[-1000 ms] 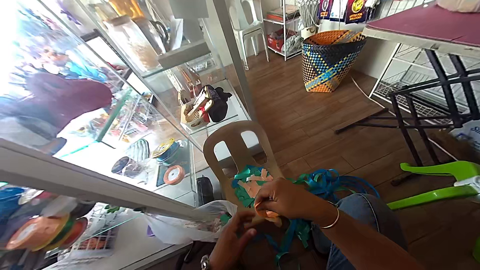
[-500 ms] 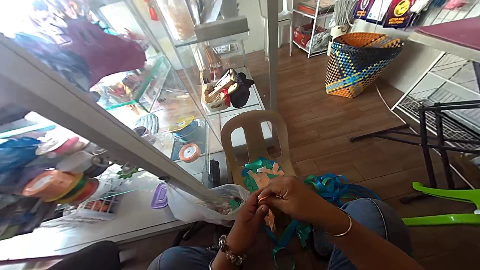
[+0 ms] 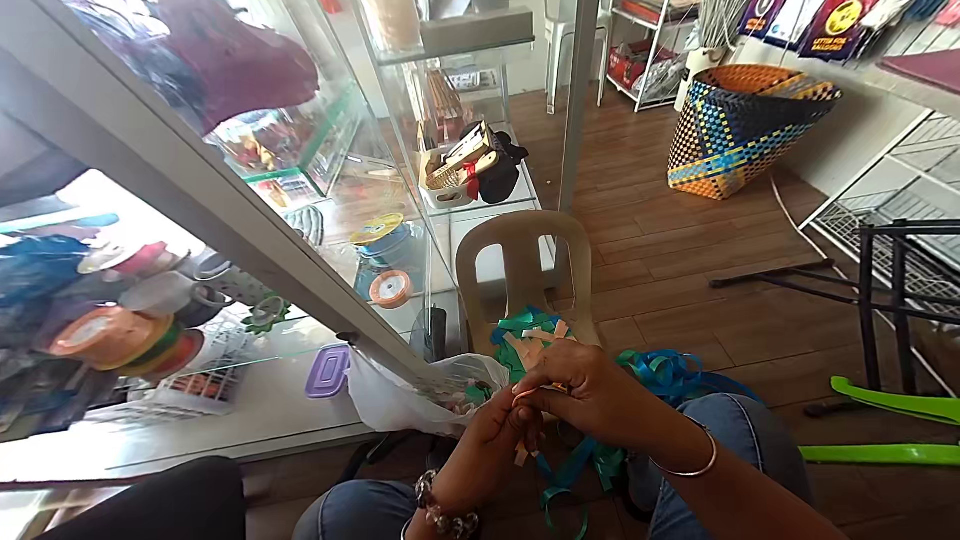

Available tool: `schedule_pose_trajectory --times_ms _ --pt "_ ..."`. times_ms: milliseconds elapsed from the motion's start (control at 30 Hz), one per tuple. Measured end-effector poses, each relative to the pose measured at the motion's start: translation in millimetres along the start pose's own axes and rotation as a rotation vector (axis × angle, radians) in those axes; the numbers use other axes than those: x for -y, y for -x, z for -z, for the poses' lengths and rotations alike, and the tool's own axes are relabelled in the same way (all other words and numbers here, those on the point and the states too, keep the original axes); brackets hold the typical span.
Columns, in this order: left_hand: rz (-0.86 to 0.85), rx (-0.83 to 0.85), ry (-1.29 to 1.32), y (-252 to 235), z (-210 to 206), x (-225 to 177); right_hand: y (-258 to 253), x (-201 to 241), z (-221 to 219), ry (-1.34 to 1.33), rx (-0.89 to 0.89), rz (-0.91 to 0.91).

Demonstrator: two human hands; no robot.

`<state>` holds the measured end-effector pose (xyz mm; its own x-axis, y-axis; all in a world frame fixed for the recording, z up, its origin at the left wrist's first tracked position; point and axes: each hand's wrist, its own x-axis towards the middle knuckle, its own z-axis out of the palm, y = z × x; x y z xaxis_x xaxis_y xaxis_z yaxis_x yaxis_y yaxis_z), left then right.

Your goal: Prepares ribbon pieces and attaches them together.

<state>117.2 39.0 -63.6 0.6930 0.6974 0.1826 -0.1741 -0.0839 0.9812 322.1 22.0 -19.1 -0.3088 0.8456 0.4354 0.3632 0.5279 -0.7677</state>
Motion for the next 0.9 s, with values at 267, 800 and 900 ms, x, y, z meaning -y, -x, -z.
schedule_pose_trajectory --times_ms 267,800,900 --pt "0.022 -0.185 0.073 -1.2 -1.3 -17.0 -41.5 -11.3 17.2 -0.459 0.162 -0.157" --pt "0.281 -0.439 0.337 -0.5 15.8 -20.8 3.0 -236.7 -50.3 0.618 0.323 -0.995" --pt "0.286 -0.433 0.345 -0.6 16.1 -21.3 1.6 -235.5 -51.7 0.587 0.33 -1.058"
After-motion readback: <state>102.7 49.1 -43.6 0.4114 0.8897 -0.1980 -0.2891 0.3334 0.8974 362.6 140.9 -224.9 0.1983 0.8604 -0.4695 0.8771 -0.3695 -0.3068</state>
